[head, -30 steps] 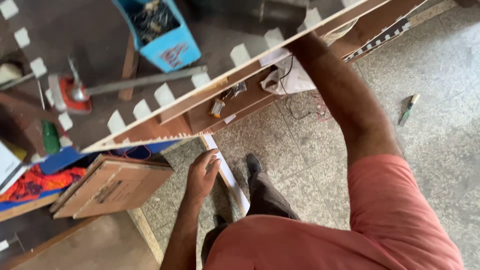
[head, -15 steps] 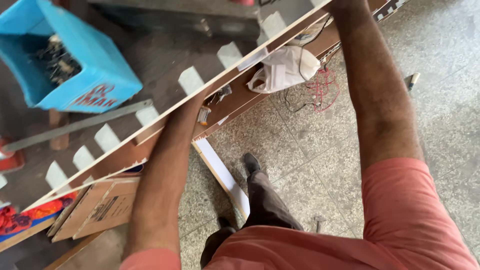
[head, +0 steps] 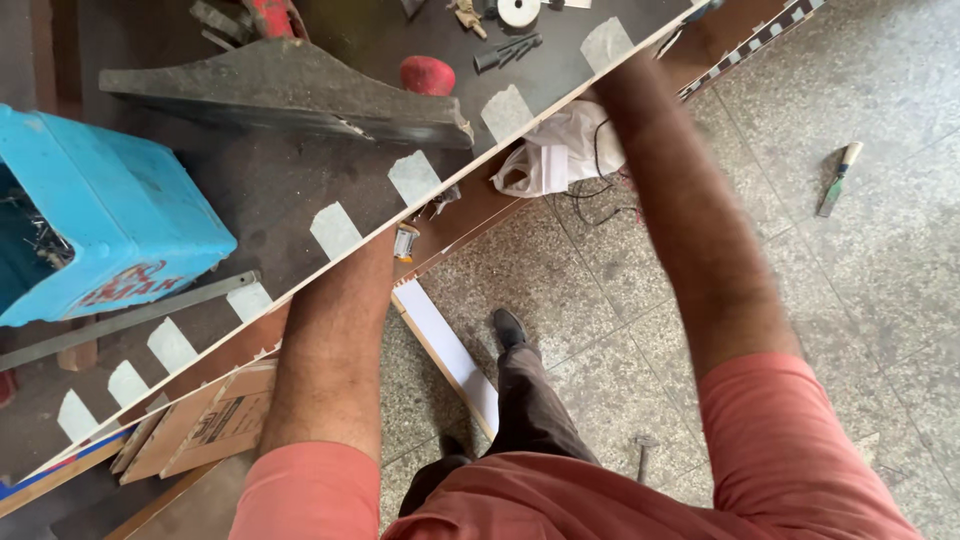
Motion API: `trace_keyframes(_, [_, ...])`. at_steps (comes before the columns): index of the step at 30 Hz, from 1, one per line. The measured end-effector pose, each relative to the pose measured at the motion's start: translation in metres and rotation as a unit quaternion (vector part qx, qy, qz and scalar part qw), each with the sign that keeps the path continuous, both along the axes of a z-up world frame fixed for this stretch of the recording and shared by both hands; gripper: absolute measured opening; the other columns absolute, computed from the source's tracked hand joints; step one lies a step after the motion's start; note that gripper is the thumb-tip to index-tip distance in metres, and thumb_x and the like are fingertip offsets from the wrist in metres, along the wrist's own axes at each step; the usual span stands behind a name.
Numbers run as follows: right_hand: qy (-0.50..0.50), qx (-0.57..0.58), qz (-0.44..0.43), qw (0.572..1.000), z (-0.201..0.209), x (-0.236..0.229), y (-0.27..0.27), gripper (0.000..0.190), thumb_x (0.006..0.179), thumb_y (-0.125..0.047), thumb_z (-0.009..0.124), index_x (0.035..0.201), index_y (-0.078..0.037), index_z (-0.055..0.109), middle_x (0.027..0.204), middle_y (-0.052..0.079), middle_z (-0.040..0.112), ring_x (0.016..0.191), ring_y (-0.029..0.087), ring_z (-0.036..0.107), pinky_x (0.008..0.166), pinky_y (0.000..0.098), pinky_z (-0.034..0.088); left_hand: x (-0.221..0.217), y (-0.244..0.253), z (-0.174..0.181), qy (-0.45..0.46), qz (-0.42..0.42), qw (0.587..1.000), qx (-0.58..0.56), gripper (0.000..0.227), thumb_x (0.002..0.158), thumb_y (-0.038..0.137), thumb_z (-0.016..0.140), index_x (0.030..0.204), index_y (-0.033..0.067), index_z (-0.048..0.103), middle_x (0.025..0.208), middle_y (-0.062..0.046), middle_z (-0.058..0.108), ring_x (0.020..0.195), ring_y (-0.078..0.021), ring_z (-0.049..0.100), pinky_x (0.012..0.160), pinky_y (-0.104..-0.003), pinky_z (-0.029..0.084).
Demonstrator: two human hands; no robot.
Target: The person retrieves a wooden frame and a metal bracket, then kneels on the floor to attach the bracket to the frame using a corded drill and screws. The person drills multiple screws into the bracket to secure it to the wood.
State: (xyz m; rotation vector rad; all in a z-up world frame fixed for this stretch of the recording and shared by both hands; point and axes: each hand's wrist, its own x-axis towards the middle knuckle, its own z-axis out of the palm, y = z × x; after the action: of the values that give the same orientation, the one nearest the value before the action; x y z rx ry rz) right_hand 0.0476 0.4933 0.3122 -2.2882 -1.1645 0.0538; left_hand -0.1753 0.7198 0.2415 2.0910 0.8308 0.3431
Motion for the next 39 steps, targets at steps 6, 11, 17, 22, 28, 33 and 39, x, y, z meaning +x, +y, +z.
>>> trace_keyframes(6, [0.045, -0.013, 0.040, 0.998, -0.005, -0.031, 0.045, 0.015, 0.092, 0.000, 0.074, 0.107, -0.003, 0.072, 0.095, 0.014, 0.074, 0.083, 0.024, 0.070, 0.073, 0.0369, 0.058, -0.016, 0.004, 0.008, -0.036, 0.015, 0.999, -0.030, 0.038, 0.106, 0.027, 0.060, 0.134, 0.0013, 0.064, 0.116, -0.019, 0.071, 0.108, -0.0297, 0.070, 0.093, -0.043, 0.058])
trace_keyframes(11, [0.068, -0.025, 0.050, 0.996, -0.008, -0.039, 0.051, 0.016, 0.092, 0.000, 0.074, 0.108, -0.002, 0.071, 0.094, 0.014, 0.073, 0.081, 0.024, 0.069, 0.071, 0.0366, 0.058, -0.029, 0.015, 0.014, -0.068, 0.034, 0.996, -0.056, 0.039, 0.107, 0.027, 0.059, 0.135, 0.0006, 0.063, 0.117, -0.019, 0.071, 0.110, -0.0297, 0.070, 0.094, -0.043, 0.058])
trace_keyframes(17, [0.081, -0.017, 0.051, 0.995, 0.000, -0.050, 0.069, 0.017, 0.091, 0.000, 0.075, 0.108, -0.002, 0.070, 0.092, 0.014, 0.073, 0.078, 0.023, 0.069, 0.069, 0.0362, 0.057, -0.033, 0.029, 0.022, -0.111, 0.042, 0.990, -0.082, 0.039, 0.108, 0.028, 0.058, 0.135, -0.0002, 0.062, 0.119, -0.019, 0.070, 0.112, -0.0297, 0.069, 0.095, -0.043, 0.059])
trace_keyframes(22, [0.084, -0.008, 0.053, 0.995, 0.003, -0.061, 0.080, 0.018, 0.091, 0.000, 0.075, 0.108, -0.001, 0.070, 0.090, 0.015, 0.073, 0.076, 0.023, 0.069, 0.067, 0.0358, 0.057, -0.037, 0.031, 0.023, -0.132, 0.051, 0.984, -0.107, 0.040, 0.110, 0.028, 0.057, 0.136, -0.0009, 0.061, 0.120, -0.019, 0.069, 0.113, -0.0298, 0.069, 0.097, -0.044, 0.059])
trace_keyframes(28, [0.096, 0.009, 0.045, 0.994, 0.008, -0.077, 0.094, 0.020, 0.090, 0.000, 0.076, 0.109, -0.001, 0.069, 0.089, 0.015, 0.073, 0.073, 0.023, 0.068, 0.064, 0.0354, 0.056, -0.044, 0.025, 0.018, -0.178, 0.062, 0.968, -0.164, 0.040, 0.111, 0.029, 0.056, 0.137, -0.0018, 0.060, 0.121, -0.019, 0.068, 0.115, -0.0298, 0.068, 0.098, -0.044, 0.059])
trace_keyframes(33, [0.110, 0.074, 0.042, 0.990, 0.013, -0.093, 0.100, 0.021, 0.090, 0.000, 0.077, 0.109, 0.000, 0.069, 0.087, 0.015, 0.073, 0.071, 0.022, 0.068, 0.062, 0.0350, 0.056, -0.078, -0.014, 0.007, -0.275, 0.087, 0.903, -0.318, 0.041, 0.112, 0.029, 0.055, 0.137, -0.0025, 0.059, 0.122, -0.019, 0.067, 0.117, -0.0298, 0.068, 0.099, -0.044, 0.059])
trace_keyframes(39, [0.227, 0.239, 0.014, 0.944, -0.003, -0.222, 0.016, 0.022, 0.090, 0.001, 0.077, 0.109, 0.000, 0.068, 0.086, 0.015, 0.072, 0.068, 0.022, 0.067, 0.060, 0.0346, 0.056, -0.137, -0.099, -0.005, -0.362, 0.030, 0.768, -0.528, 0.043, 0.110, 0.031, 0.052, 0.142, 0.0022, 0.055, 0.124, -0.015, 0.066, 0.116, -0.0263, 0.066, 0.097, -0.042, 0.058])
